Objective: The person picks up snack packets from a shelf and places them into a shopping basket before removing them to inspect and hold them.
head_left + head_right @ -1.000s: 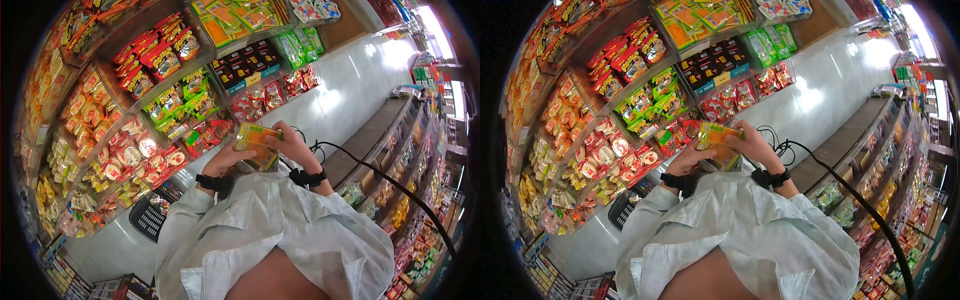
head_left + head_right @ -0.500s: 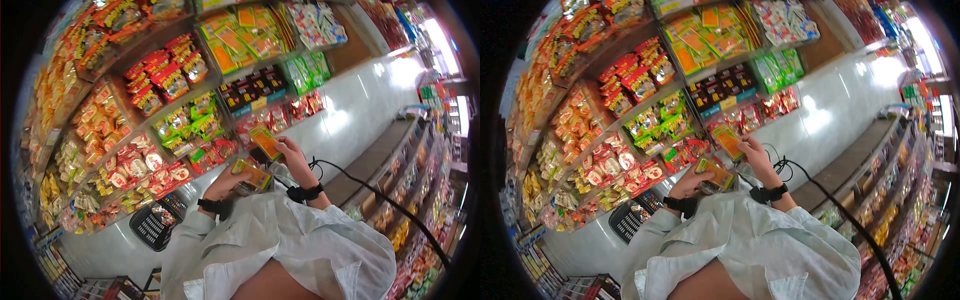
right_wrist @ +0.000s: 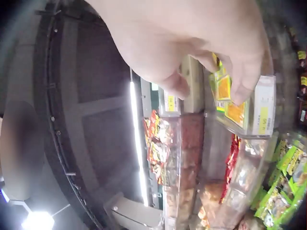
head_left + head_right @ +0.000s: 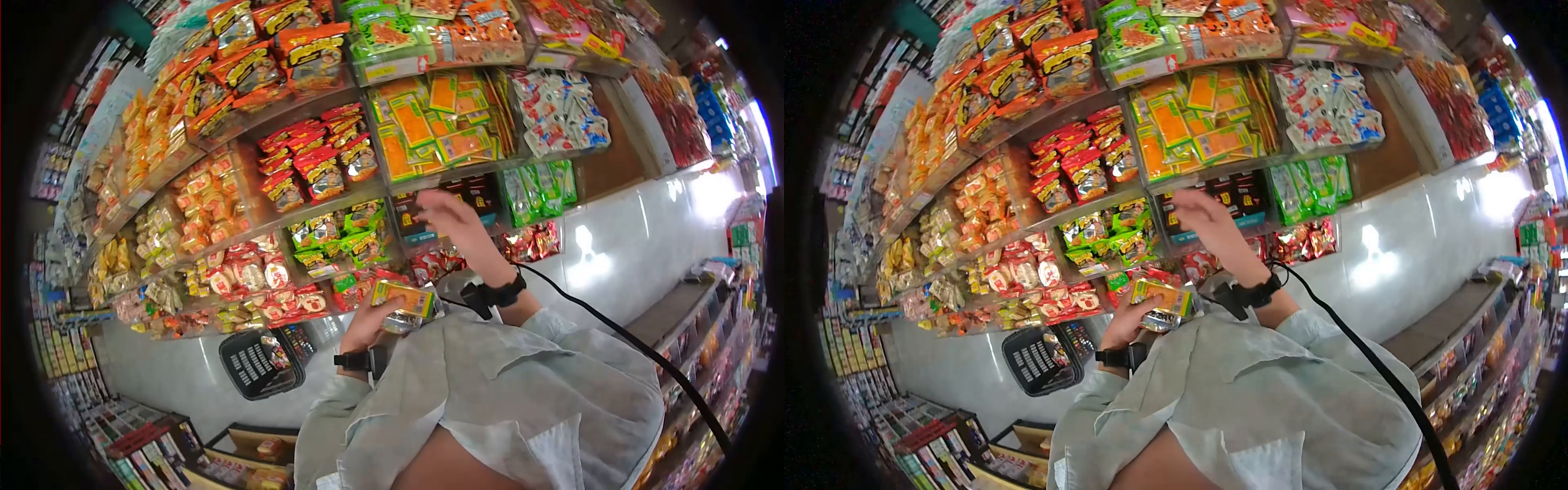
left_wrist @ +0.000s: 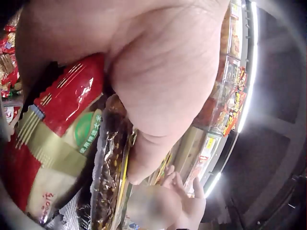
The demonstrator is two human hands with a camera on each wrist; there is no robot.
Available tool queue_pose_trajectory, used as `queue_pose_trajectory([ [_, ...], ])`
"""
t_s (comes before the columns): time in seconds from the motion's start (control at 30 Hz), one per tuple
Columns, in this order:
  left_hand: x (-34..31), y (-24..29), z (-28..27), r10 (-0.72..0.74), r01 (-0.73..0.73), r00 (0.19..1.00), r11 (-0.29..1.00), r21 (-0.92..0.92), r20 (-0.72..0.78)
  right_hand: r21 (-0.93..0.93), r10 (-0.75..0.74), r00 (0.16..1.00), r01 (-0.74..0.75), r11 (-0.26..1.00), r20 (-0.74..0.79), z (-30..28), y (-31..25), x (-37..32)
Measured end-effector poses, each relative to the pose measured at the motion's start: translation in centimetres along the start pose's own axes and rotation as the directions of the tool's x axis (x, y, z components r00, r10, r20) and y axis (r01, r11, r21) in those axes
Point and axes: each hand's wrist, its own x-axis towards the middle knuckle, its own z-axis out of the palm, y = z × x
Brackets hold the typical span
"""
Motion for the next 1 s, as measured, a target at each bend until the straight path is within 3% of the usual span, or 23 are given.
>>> queue_pose_trajectory([
  [0.07,0.5,-0.4,0.2,0.044,-0.046,0.998,0.999,-0.030,-0.037,-0.100,0.108,0.969,-0.088,0.991,0.223,-0.6,1.4,-0.5],
  [0.13,0.9,-0.3,0.6,0.051,-0.055,0.994,0.998,-0.042,-0.100,-0.269,0.105,0.917,0.003,0.963,0.384,-1.0,3.0,-0.8],
  [0.17,1.0,0.0,0.3,-0.023,0.018,0.996,0.998,-0.061,-0.091,-0.340,0.120,0.880,0.049,0.939,0.459,-1.1,4.0,-1.5],
  [0.27,1.9,0.4,0.6,0.050,-0.056,0.994,0.997,-0.060,-0.101,-0.436,0.223,0.779,0.072,0.897,0.586,-0.9,2.8,-1.8],
  [0.3,2.2,0.4,0.4,0.049,-0.054,0.995,0.997,-0.053,-0.089,-0.502,0.269,0.792,0.054,0.863,0.548,-0.7,3.1,-1.5],
  [0.4,2.0,1.2,-0.1,0.024,-0.024,0.998,1.000,0.010,-0.057,-0.694,0.254,0.843,0.181,0.697,0.475,0.6,0.6,-1.6],
  [0.53,2.0,1.5,-1.3,0.066,-0.065,0.998,0.994,0.084,-0.012,-0.494,0.102,0.928,0.096,0.864,0.359,1.2,3.4,-2.7],
  [0.63,1.3,1.9,-2.2,0.074,-0.079,0.996,0.989,0.126,0.043,-0.482,0.068,0.989,0.003,0.876,0.128,1.6,3.5,-3.5],
  [0.73,1.0,2.0,-3.8,0.099,-0.122,0.988,0.971,0.204,0.121,-0.175,0.118,0.992,-0.123,0.977,-0.038,1.3,1.1,-2.3],
  [0.8,-0.1,3.0,-4.1,0.045,-0.074,0.988,0.978,0.194,0.149,0.057,-0.122,0.961,0.140,0.988,-0.246,2.3,-1.6,-0.1],
  [0.9,-1.7,3.4,-5.2,0.022,-0.074,0.978,0.966,0.248,0.207,0.283,-0.328,0.901,0.405,0.869,-0.284,3.2,-3.8,1.9],
  [1.0,-1.8,3.0,-7.3,-0.002,-0.072,0.960,0.964,0.255,0.279,-0.227,-0.350,0.874,0.285,0.931,-0.336,6.4,-2.6,0.0],
])
